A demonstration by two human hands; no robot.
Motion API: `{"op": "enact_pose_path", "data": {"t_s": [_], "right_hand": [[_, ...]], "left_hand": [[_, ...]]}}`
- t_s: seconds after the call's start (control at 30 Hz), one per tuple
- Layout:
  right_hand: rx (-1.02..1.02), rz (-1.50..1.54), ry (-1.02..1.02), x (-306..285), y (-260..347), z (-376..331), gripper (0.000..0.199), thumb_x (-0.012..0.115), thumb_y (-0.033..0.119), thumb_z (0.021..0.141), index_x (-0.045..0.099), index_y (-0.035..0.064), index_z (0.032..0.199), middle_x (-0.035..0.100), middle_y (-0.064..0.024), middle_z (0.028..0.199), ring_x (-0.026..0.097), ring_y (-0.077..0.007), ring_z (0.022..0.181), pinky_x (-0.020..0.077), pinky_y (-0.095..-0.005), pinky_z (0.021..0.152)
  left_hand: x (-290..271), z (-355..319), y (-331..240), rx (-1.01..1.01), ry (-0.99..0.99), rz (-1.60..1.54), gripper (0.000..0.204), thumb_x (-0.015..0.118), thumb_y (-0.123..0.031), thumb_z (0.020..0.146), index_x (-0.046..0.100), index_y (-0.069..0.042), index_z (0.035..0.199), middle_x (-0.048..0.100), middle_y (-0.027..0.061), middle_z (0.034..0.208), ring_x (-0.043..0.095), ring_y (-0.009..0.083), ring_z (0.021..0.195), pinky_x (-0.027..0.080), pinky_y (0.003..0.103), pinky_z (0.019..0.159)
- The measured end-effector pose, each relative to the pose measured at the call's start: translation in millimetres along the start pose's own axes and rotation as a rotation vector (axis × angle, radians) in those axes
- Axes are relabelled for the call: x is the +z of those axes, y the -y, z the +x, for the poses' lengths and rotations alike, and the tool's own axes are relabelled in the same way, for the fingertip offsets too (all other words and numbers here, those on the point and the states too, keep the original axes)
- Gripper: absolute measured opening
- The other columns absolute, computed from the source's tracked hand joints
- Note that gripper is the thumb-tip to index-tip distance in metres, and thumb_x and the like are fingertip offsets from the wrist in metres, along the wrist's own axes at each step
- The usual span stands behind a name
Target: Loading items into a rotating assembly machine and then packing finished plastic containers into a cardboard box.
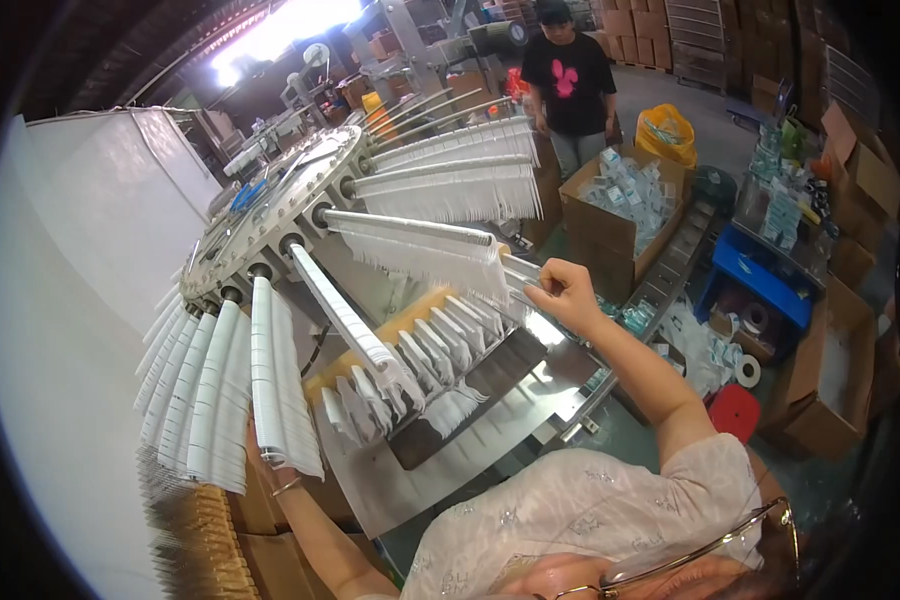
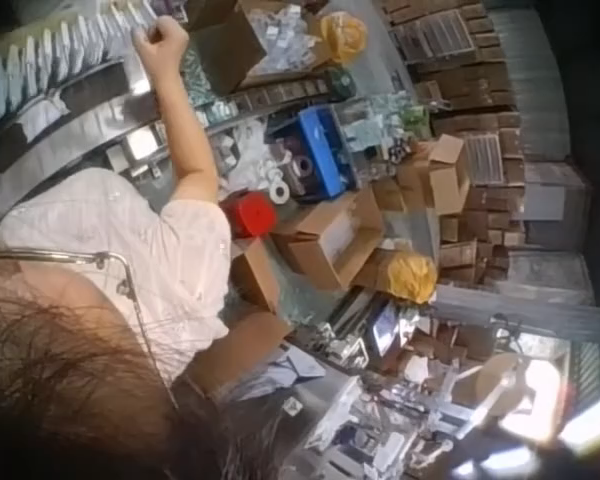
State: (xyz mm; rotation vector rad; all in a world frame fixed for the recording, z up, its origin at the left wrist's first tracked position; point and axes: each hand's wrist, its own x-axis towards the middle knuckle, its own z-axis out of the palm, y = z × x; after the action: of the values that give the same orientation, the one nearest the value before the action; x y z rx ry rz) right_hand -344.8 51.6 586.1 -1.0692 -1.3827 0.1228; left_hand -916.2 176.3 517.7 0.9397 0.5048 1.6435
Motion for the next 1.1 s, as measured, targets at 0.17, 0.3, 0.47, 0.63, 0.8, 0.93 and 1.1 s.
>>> {"op": "enact_pose_path", "data": {"t_s": [0.17, 0.3, 0.47, 0.63, 0.8, 0.93, 1.1], "right_hand": [[0.036, 0.018, 0.051, 6, 8, 0, 0.026, 0.066, 0.008, 0.063, 0.041, 0.0046, 0.062, 0.036, 0.0022, 0.060, 0.032, -0.0052, 0.053, 0.0283, -0.0203, 0.046], [0.105, 0.239, -0.147, 9, 10, -21, 0.028, 0.059, 0.001, 0.068, 0.041, 0.0054, 0.089, 0.043, 0.0005, 0.065, 0.040, -0.0050, 0.055, 0.0334, -0.0185, 0.047], [-0.055, -0.389, 0.141, -6, 1, -70, 0.021, 0.063, 0.005, 0.058, 0.055, 0.0034, 0.078, 0.053, -0.0117, 0.077, 0.050, -0.0298, 0.077, 0.0397, -0.0383, 0.070], [-0.166, -0.406, 0.516, 34, -8, -76, 0.043, 0.060, 0.022, 0.070, 0.047, 0.0046, 0.107, 0.048, -0.0144, 0.108, 0.043, -0.0311, 0.101, 0.0330, -0.0409, 0.084], [-0.171, -0.427, 0.467, 21, -29, -87, 0.022, 0.059, 0.028, 0.071, 0.049, 0.0108, 0.082, 0.046, -0.0055, 0.083, 0.046, -0.0232, 0.080, 0.0343, -0.0368, 0.067], [-0.338, -0.181, 0.374, 7, 1, -85, 0.018, 0.058, 0.023, 0.072, 0.047, 0.0090, 0.075, 0.047, -0.0058, 0.076, 0.048, -0.0239, 0.074, 0.0370, -0.0359, 0.061], [0.224, 0.552, 0.487, -33, 37, -120, 0.014, 0.053, 0.017, 0.081, 0.052, 0.0031, 0.084, 0.052, -0.0023, 0.069, 0.048, -0.0122, 0.061, 0.0397, -0.0277, 0.056]], "left_hand": [[-24, -24, 9, 0.024, 0.039, -0.047, 0.030, 0.050, -0.008, 0.081, 0.046, 0.000, 0.110, 0.051, 0.0110, 0.095, 0.052, 0.0218, 0.081, 0.045, 0.033, 0.071], [-32, -63, -6, 0.008, -0.032, -0.138, 0.023, 0.044, -0.011, 0.084, 0.047, -0.006, 0.106, 0.051, 0.0021, 0.081, 0.053, 0.0119, 0.071, 0.047, 0.028, 0.067], [149, -136, 39, 0.285, 0.276, 1.908, 0.020, 0.042, -0.011, 0.082, 0.050, 0.001, 0.096, 0.054, 0.0173, 0.091, 0.052, 0.0329, 0.078, 0.042, 0.038, 0.070], [190, -186, 60, 0.565, 0.475, 1.756, 0.029, 0.045, -0.012, 0.082, 0.046, 0.004, 0.107, 0.047, 0.0235, 0.104, 0.045, 0.0362, 0.093, 0.038, 0.043, 0.080], [243, -168, 49, 0.544, 0.641, 1.853, 0.017, 0.053, -0.007, 0.080, 0.055, 0.003, 0.094, 0.055, 0.0169, 0.086, 0.051, 0.0336, 0.077, 0.042, 0.038, 0.068], [232, -172, 58, 0.163, 0.620, 1.317, 0.011, 0.049, -0.011, 0.081, 0.053, -0.001, 0.083, 0.050, 0.0140, 0.073, 0.048, 0.0311, 0.069, 0.040, 0.036, 0.063], [210, -177, 60, -0.546, 0.195, 0.190, 0.013, 0.047, -0.018, 0.085, 0.048, -0.005, 0.088, 0.047, 0.0070, 0.069, 0.045, 0.0181, 0.057, 0.038, 0.030, 0.052]]}}
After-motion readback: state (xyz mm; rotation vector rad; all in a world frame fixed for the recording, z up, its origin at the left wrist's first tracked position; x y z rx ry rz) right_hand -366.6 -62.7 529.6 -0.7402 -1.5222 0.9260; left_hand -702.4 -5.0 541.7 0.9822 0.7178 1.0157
